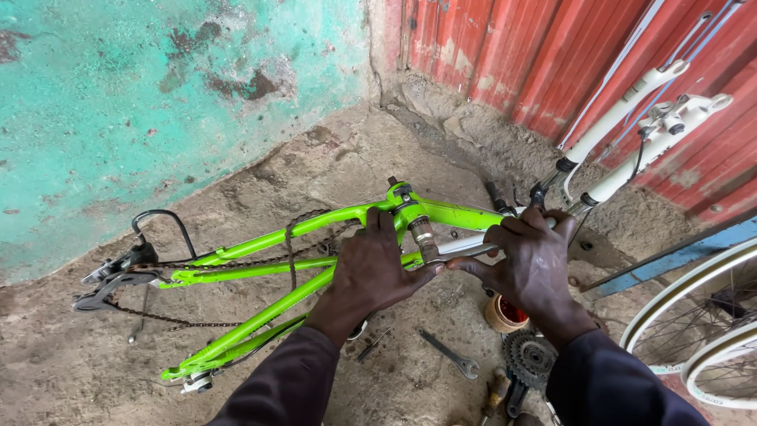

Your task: Repairing a bicycle frame by manipulating the bottom bracket with a socket tool and wrench

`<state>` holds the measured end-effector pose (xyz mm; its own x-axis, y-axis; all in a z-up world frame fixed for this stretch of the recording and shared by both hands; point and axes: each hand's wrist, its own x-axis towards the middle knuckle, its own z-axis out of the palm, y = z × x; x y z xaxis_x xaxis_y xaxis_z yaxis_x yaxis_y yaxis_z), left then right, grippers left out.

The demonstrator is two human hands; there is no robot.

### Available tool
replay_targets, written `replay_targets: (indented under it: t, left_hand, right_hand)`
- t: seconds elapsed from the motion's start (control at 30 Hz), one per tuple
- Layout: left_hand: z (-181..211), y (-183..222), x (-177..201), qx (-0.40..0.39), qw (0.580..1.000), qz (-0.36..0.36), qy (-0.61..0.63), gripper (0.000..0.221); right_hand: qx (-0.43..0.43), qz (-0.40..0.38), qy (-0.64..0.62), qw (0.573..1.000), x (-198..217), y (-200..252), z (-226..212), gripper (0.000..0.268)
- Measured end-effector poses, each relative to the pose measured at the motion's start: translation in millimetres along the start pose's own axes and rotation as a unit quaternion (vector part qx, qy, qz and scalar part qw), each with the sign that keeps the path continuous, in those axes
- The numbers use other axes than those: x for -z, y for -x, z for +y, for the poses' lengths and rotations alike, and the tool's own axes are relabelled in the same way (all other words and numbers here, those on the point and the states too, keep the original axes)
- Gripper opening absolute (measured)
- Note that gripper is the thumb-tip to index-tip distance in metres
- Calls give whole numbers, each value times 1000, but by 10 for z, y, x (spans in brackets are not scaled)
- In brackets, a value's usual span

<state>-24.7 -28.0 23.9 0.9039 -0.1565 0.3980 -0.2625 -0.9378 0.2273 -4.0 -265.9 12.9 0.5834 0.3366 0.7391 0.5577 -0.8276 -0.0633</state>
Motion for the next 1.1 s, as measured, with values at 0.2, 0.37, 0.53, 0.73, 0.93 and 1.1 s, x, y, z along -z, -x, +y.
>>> replay_targets:
  t: [0.2, 0.37, 0.53, 0.73, 0.93, 1.1]
  left_hand:
    - [19, -22, -38, 7, 1000, 10, -8, 92]
    - [50, 6, -35, 13, 1000, 10, -8, 95]
    - [43, 10, -104, 20, 1000, 13, -7, 97]
    - [53, 30, -101, 29, 999, 13, -2, 90]
    - [76, 25, -102, 29, 999, 14, 14, 89]
    - [168, 19, -30, 58, 997, 45, 14, 91]
  right_hand:
    - [49, 4, 32, 998, 66, -146, 22, 60]
    - [97, 4, 49, 994, 38, -208, 127, 63]
    - [114, 4, 52, 992, 20, -243, 182, 63]
    - [100, -44, 45, 993, -2, -286, 224, 72]
    - [44, -56, -52, 996, -135, -209, 280, 68]
    - [-34, -85, -178, 980, -218, -158, 259, 53]
